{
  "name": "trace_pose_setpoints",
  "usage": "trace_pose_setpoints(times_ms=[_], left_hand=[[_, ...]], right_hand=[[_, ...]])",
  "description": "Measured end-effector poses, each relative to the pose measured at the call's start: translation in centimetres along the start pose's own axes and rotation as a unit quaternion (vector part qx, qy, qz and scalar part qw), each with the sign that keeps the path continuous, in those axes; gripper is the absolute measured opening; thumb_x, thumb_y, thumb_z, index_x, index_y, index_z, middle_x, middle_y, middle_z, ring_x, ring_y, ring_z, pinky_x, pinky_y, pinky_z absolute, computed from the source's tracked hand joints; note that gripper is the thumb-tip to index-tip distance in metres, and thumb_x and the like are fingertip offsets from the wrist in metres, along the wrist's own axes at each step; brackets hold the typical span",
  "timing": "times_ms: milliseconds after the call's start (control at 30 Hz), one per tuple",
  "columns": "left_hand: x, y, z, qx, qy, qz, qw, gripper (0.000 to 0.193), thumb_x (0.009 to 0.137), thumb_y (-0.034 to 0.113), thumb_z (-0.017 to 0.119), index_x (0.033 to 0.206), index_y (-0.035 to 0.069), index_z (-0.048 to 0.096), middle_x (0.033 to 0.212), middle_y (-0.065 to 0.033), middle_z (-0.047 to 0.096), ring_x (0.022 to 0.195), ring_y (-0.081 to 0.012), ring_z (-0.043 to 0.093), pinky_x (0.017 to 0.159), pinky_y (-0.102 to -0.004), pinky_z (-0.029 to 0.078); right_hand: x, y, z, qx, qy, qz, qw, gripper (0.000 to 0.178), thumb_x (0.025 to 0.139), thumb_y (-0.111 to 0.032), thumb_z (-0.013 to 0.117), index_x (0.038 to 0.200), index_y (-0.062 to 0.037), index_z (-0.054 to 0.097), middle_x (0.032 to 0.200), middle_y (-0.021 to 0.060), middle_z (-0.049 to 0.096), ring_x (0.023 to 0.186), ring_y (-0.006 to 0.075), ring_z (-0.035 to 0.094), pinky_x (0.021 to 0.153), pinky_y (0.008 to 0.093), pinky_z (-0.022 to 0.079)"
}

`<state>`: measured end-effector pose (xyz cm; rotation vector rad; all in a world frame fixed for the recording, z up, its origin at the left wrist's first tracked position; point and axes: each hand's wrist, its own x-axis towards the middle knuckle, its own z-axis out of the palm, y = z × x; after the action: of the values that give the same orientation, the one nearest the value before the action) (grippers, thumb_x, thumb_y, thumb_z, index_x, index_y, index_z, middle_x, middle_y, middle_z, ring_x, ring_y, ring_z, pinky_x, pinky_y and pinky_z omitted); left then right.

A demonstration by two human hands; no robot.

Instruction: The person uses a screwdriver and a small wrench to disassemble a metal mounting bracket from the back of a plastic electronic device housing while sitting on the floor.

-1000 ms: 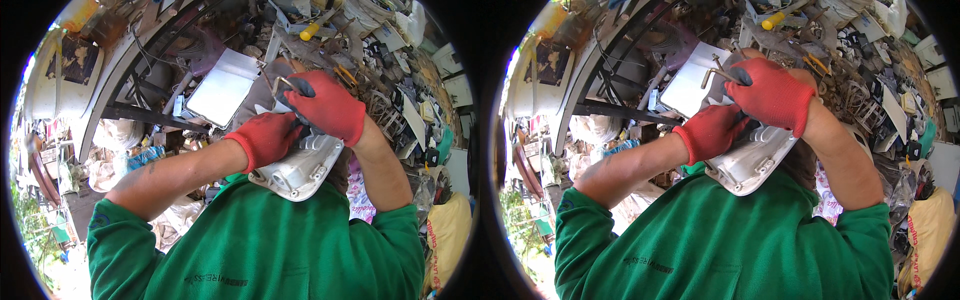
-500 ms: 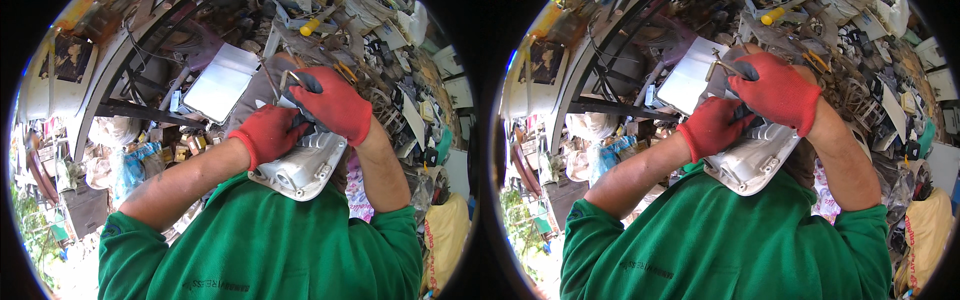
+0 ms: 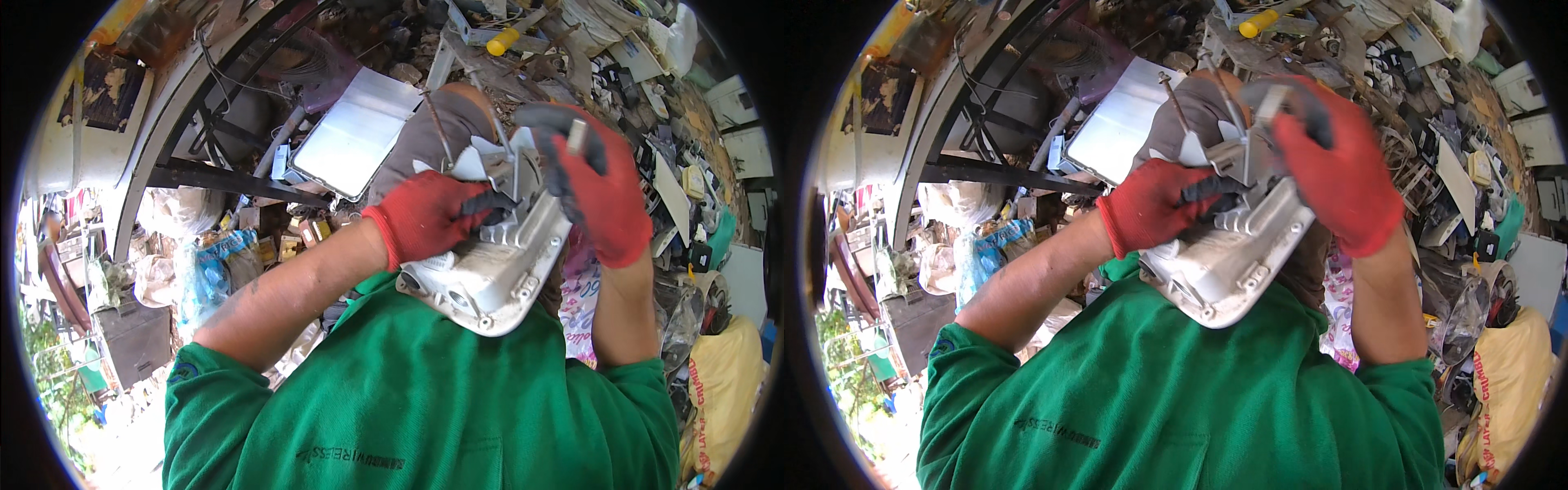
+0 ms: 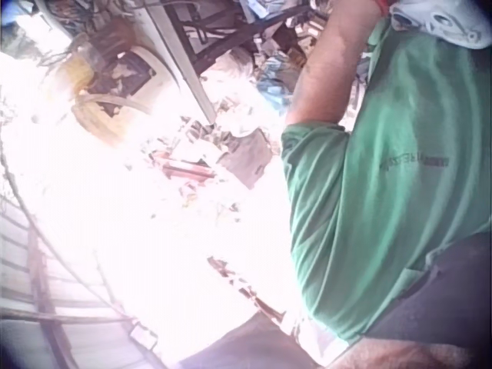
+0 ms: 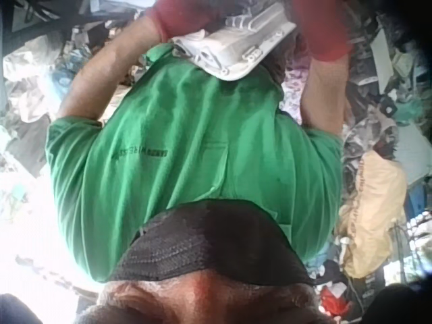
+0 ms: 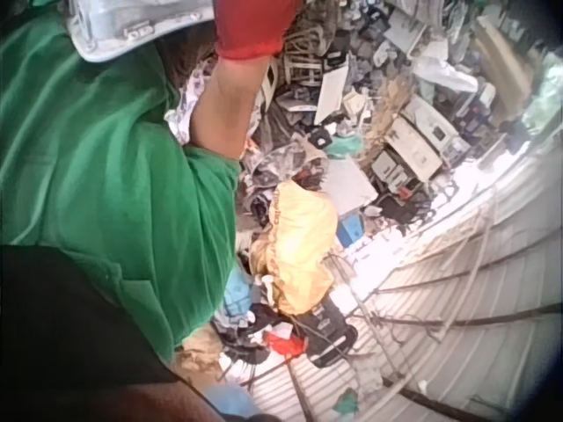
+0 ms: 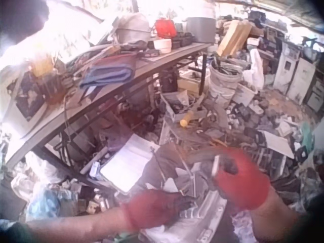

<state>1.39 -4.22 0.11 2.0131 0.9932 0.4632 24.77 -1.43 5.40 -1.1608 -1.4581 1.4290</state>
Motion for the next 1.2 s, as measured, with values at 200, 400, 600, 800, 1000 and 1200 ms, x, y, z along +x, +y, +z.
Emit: trace_pose_setpoints(times_ms=[200,400,600,800,1000,1200], left_hand=[[1.1,3.1,0.9,0.168,0.001,-0.067,0.984,0.031,0.098,0.036,0.059,0.093,0.006,0.067,0.081,-0.0191,0.069,0.081,-0.0407,0.067,0.073,-0.0507,0.052],[1.8,2.0,1.9,-0.008,-0.004,-0.048,0.999,0.027,0.099,0.026,0.060,0.109,0.001,0.065,0.086,-0.0214,0.069,0.080,-0.0386,0.066,0.074,-0.0451,0.053],[2.8,3.6,1.4,-0.016,-0.048,-0.181,0.982,0.019,0.102,0.016,0.059,0.115,0.003,0.065,0.091,-0.0163,0.070,0.076,-0.0187,0.058,0.077,-0.0370,0.051],[2.1,3.6,2.2,-0.093,0.003,-0.108,0.990,0.022,0.103,0.018,0.059,0.117,0.002,0.066,0.095,-0.0099,0.072,0.080,-0.0126,0.060,0.079,-0.0308,0.052],[3.2,3.3,2.8,-0.171,0.028,-0.139,0.975,0.024,0.100,0.023,0.065,0.104,0.000,0.070,0.076,-0.0054,0.068,0.069,-0.0129,0.059,0.067,-0.0325,0.050],[4.9,4.9,3.8,-0.066,0.050,-0.243,0.967,0.024,0.098,0.023,0.067,0.098,-0.001,0.071,0.071,-0.0093,0.068,0.062,-0.0168,0.061,0.062,-0.0363,0.050]], right_hand=[[-3.9,4.9,-2.4,-0.053,0.107,-0.019,0.993,0.028,0.104,-0.020,0.056,0.122,-0.0005,0.065,0.086,-0.0020,0.060,0.068,0.0032,0.046,0.061,0.0212,0.038],[-7.2,8.2,-4.3,0.077,0.169,-0.003,0.983,0.024,0.101,-0.008,0.054,0.120,0.0009,0.065,0.095,0.0005,0.063,0.073,0.0040,0.049,0.066,0.0205,0.040],[-7.0,9.6,-4.7,0.078,0.186,-0.068,0.977,0.028,0.098,-0.006,0.058,0.124,0.0031,0.062,0.110,0.0053,0.068,0.096,0.0075,0.059,0.086,0.0230,0.047],[-8.3,8.9,-3.3,0.047,0.175,-0.114,0.977,0.029,0.095,-0.003,0.060,0.122,0.0043,0.059,0.113,0.0083,0.066,0.102,0.0109,0.060,0.091,0.0252,0.048],[-7.6,9.9,-4.2,-0.039,0.199,-0.144,0.969,0.019,0.092,-0.002,0.061,0.110,0.0039,0.063,0.106,0.0087,0.062,0.097,0.0159,0.061,0.090,0.0292,0.048],[-7.0,10.9,-3.3,0.043,0.268,-0.138,0.952,0.020,0.092,-0.001,0.061,0.111,0.0036,0.062,0.104,0.0089,0.061,0.097,0.0156,0.061,0.088,0.0291,0.048]])
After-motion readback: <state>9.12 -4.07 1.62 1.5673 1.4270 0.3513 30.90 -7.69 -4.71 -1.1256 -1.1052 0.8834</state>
